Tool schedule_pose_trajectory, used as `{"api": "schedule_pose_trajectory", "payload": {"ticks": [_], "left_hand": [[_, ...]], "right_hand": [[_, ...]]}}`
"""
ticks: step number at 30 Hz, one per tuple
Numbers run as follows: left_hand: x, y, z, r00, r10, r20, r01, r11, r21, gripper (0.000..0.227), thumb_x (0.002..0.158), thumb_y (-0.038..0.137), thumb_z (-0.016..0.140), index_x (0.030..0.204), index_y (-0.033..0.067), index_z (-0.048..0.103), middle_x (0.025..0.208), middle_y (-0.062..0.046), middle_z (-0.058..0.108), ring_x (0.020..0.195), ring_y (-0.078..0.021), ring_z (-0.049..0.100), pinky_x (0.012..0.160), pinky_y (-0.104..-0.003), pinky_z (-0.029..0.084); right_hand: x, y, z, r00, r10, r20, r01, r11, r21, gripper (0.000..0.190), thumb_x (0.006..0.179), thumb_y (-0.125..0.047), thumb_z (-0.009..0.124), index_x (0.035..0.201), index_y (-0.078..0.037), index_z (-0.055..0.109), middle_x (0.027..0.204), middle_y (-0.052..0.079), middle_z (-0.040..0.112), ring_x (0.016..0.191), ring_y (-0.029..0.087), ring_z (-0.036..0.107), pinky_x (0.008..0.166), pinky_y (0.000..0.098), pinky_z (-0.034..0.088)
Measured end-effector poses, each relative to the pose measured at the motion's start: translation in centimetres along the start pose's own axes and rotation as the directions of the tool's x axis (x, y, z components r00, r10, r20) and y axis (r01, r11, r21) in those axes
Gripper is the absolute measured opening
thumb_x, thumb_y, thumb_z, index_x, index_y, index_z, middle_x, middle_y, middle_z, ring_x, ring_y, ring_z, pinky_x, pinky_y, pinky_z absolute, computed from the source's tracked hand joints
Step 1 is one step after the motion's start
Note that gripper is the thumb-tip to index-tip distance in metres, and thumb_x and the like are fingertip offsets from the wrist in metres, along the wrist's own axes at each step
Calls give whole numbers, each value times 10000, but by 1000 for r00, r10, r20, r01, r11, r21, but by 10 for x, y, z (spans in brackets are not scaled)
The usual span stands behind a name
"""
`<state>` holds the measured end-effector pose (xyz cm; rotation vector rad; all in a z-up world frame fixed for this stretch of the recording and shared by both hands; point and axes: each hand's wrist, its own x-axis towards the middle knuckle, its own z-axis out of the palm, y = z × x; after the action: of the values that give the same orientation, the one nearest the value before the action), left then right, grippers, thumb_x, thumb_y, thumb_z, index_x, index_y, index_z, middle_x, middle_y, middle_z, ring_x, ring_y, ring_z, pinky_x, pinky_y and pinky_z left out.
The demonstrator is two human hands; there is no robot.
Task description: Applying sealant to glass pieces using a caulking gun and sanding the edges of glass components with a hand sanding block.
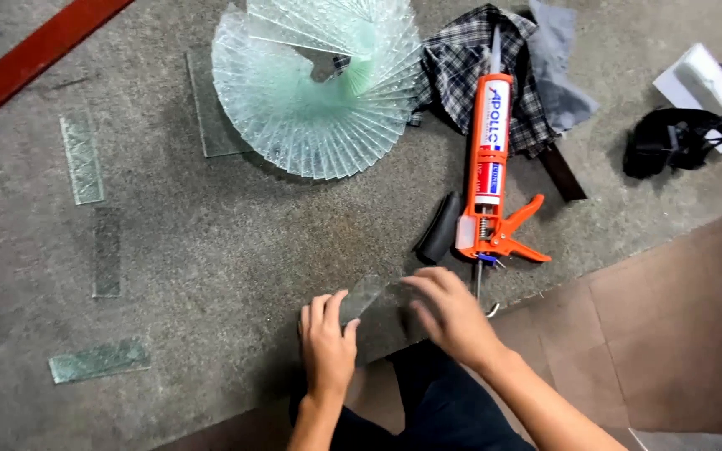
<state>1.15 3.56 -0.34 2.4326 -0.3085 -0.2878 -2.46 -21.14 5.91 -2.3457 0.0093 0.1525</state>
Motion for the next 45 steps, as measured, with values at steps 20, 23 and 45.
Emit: {"api": "schedule_pose_trajectory", "payload": {"ticks": [20,23,45], "left_hand": [[7,-85,-121,907,-413,-80,377,883,-281,234,1048,235,589,1096,218,818,822,37,840,652,-129,759,665,-311,571],[14,-91,-133,929,-355,-104,323,916,-239,227,1018,185,664,1173,241,820,889,-2,854,767,-223,791,767,-377,581],[-32,-93,-57,994,109,-2,-104,948,300,519,921,352,808,1403,233,656,1255,-24,625,1319,-295,557,1117,-519,430]], "right_hand": [[106,-25,86,950,-51,308,43,999,32,56,984,-212,795,946,-226,757,886,-77,767,847,181,747,814,352,468],[108,-40,98,981,36,191,-56,993,100,121,950,-133,808,858,-195,760,837,-55,840,797,175,812,756,334,598],[-22,231,-89,997,24,-80,-81,516,-853,702,634,-329,856,1286,-188,639,1233,29,658,1383,285,644,1395,489,401]]}}
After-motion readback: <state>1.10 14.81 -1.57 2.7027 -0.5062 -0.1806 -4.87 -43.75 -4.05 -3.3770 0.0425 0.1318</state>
